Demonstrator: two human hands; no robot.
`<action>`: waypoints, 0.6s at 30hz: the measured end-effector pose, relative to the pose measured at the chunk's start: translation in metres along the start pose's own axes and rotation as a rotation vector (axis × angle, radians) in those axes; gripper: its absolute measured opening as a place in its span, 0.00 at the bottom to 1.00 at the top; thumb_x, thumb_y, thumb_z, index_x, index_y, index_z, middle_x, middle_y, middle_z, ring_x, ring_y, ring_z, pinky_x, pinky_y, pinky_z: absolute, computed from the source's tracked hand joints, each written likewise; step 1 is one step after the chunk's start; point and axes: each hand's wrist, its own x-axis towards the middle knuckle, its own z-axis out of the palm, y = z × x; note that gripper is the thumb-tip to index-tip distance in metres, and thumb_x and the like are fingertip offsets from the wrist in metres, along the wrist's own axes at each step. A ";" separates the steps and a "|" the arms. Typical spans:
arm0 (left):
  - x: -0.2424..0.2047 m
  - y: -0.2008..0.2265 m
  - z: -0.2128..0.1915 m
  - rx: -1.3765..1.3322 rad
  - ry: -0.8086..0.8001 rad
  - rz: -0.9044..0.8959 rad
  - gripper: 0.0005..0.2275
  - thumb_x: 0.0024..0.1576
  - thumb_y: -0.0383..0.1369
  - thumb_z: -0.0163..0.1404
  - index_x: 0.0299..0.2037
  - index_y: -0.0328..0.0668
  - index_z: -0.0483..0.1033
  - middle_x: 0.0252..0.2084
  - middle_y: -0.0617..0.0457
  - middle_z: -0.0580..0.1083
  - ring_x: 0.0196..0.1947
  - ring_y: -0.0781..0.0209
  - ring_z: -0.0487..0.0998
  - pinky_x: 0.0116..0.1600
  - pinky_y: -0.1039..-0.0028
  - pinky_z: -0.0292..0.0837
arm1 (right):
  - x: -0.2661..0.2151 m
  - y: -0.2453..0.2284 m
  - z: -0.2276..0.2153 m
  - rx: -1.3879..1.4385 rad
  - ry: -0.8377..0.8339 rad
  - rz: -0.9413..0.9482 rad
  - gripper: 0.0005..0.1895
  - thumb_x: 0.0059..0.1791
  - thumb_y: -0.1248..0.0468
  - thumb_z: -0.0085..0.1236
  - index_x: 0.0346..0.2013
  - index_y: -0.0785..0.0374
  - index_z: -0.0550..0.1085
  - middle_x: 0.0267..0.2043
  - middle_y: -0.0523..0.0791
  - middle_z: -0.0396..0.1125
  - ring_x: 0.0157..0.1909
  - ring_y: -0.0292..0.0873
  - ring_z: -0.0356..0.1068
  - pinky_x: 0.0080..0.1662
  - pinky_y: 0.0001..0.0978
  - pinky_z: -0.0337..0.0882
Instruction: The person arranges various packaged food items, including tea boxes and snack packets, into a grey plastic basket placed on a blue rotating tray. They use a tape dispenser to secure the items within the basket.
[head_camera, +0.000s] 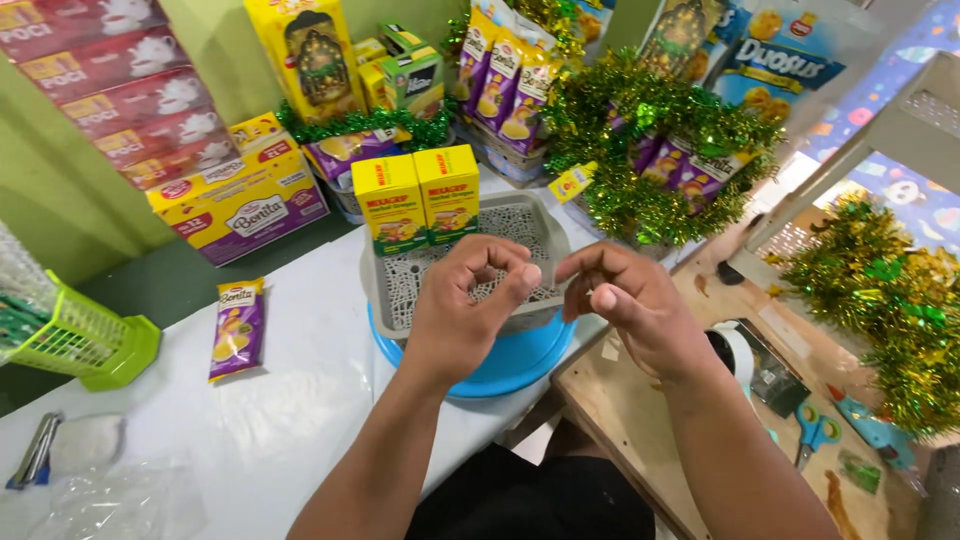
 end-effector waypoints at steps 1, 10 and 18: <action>0.000 0.005 -0.009 0.008 0.024 0.021 0.09 0.61 0.39 0.56 0.32 0.45 0.79 0.45 0.45 0.80 0.51 0.46 0.79 0.54 0.57 0.72 | 0.009 -0.004 0.013 0.055 -0.007 -0.002 0.29 0.47 0.50 0.62 0.44 0.79 0.74 0.34 0.54 0.70 0.34 0.47 0.76 0.39 0.42 0.79; 0.015 0.012 -0.068 0.151 0.231 -0.002 0.10 0.60 0.39 0.57 0.34 0.42 0.81 0.45 0.41 0.78 0.50 0.46 0.79 0.52 0.56 0.75 | 0.088 -0.014 0.072 0.012 0.001 -0.019 0.13 0.51 0.68 0.62 0.25 0.72 0.72 0.31 0.52 0.67 0.32 0.42 0.70 0.35 0.36 0.79; 0.039 0.004 -0.103 0.501 0.413 0.186 0.09 0.62 0.32 0.52 0.47 0.35 0.79 0.50 0.35 0.73 0.58 0.32 0.73 0.58 0.48 0.71 | 0.171 0.009 0.082 -0.556 0.012 -0.213 0.10 0.52 0.61 0.65 0.31 0.62 0.80 0.55 0.56 0.63 0.62 0.61 0.59 0.62 0.57 0.58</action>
